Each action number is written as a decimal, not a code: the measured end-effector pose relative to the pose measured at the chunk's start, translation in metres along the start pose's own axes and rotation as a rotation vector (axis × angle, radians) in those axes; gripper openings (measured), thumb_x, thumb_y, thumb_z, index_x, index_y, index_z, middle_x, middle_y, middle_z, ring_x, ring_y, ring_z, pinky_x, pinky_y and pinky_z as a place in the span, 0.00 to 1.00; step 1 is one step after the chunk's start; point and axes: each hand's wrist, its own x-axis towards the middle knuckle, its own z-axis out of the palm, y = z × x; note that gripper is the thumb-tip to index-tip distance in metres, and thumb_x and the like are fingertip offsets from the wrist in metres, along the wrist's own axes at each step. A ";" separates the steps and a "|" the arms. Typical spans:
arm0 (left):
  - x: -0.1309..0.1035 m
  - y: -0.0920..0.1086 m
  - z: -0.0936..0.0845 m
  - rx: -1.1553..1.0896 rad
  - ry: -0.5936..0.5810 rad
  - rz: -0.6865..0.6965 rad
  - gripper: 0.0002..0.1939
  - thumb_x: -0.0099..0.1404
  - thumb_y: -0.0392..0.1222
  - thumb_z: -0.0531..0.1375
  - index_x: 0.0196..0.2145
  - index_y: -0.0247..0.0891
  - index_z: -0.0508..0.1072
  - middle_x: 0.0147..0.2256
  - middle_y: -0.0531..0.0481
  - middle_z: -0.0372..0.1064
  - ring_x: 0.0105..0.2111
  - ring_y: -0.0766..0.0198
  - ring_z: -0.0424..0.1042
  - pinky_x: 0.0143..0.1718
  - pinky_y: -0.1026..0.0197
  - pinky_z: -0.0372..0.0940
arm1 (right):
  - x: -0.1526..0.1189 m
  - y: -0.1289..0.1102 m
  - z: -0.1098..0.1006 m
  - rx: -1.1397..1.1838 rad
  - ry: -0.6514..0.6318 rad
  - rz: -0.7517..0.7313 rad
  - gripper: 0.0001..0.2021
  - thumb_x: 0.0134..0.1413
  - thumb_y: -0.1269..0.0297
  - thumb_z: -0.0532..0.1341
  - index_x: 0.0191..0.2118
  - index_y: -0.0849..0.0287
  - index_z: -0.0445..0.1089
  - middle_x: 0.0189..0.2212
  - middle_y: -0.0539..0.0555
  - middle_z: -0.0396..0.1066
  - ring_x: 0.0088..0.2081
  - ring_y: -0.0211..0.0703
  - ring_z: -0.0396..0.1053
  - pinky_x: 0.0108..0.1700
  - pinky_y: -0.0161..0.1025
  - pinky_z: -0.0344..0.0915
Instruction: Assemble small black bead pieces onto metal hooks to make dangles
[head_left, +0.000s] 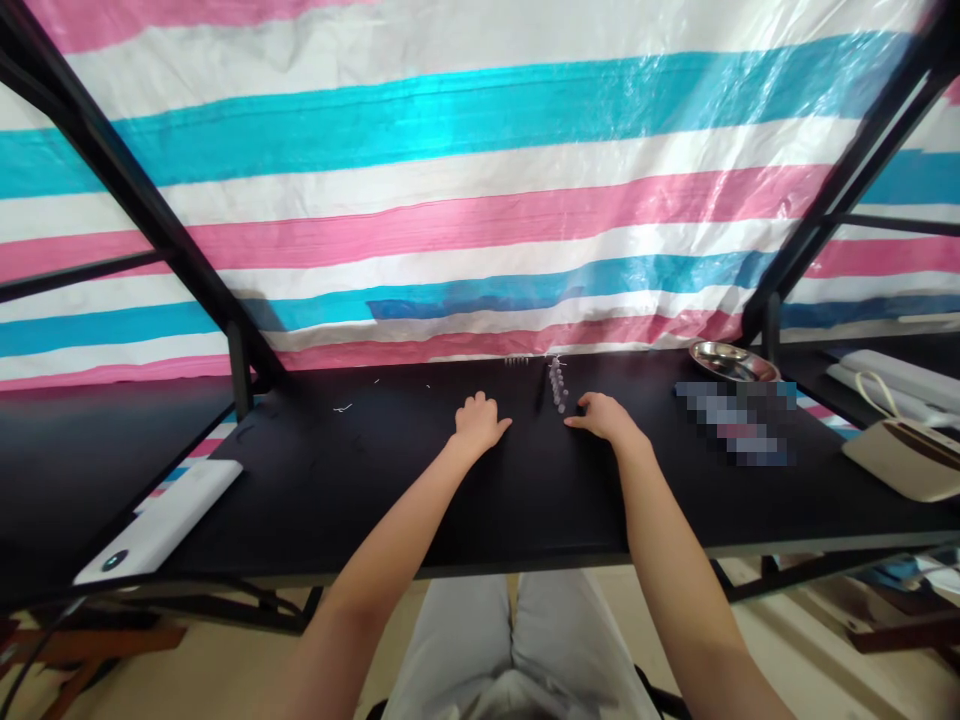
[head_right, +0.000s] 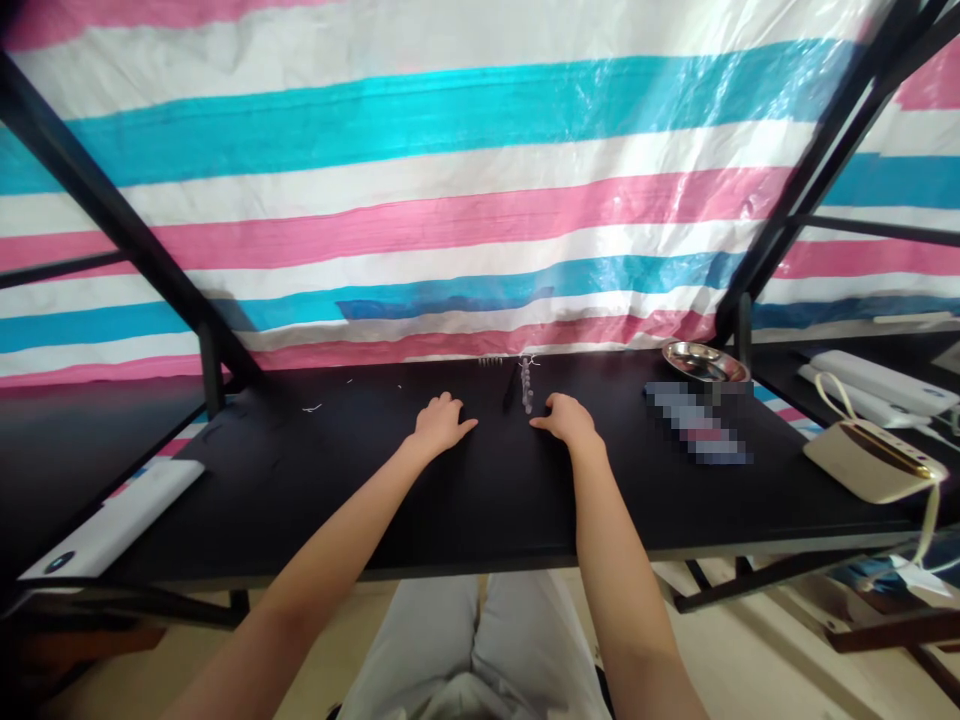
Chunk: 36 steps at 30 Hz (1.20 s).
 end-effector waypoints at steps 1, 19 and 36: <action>-0.003 -0.003 0.003 0.013 0.014 0.009 0.24 0.61 0.55 0.51 0.47 0.35 0.68 0.51 0.38 0.61 0.51 0.49 0.61 0.47 0.53 0.59 | 0.001 0.001 0.001 0.005 0.002 -0.013 0.24 0.38 0.53 0.66 0.43 0.61 0.69 0.37 0.58 0.71 0.37 0.45 0.69 0.36 0.35 0.62; -0.011 -0.017 0.036 -0.114 -0.044 0.122 0.37 0.62 0.63 0.34 0.63 0.43 0.36 0.64 0.50 0.25 0.63 0.55 0.27 0.58 0.39 0.25 | 0.008 0.002 0.016 0.097 0.056 -0.135 0.20 0.40 0.56 0.66 0.39 0.63 0.71 0.35 0.57 0.69 0.35 0.41 0.68 0.38 0.35 0.62; 0.005 0.028 0.039 -0.096 0.103 0.325 0.30 0.66 0.55 0.39 0.63 0.48 0.39 0.64 0.55 0.31 0.63 0.59 0.33 0.60 0.45 0.28 | 0.007 -0.007 0.017 0.121 0.079 -0.164 0.14 0.41 0.58 0.65 0.34 0.62 0.70 0.32 0.54 0.68 0.33 0.38 0.67 0.36 0.33 0.61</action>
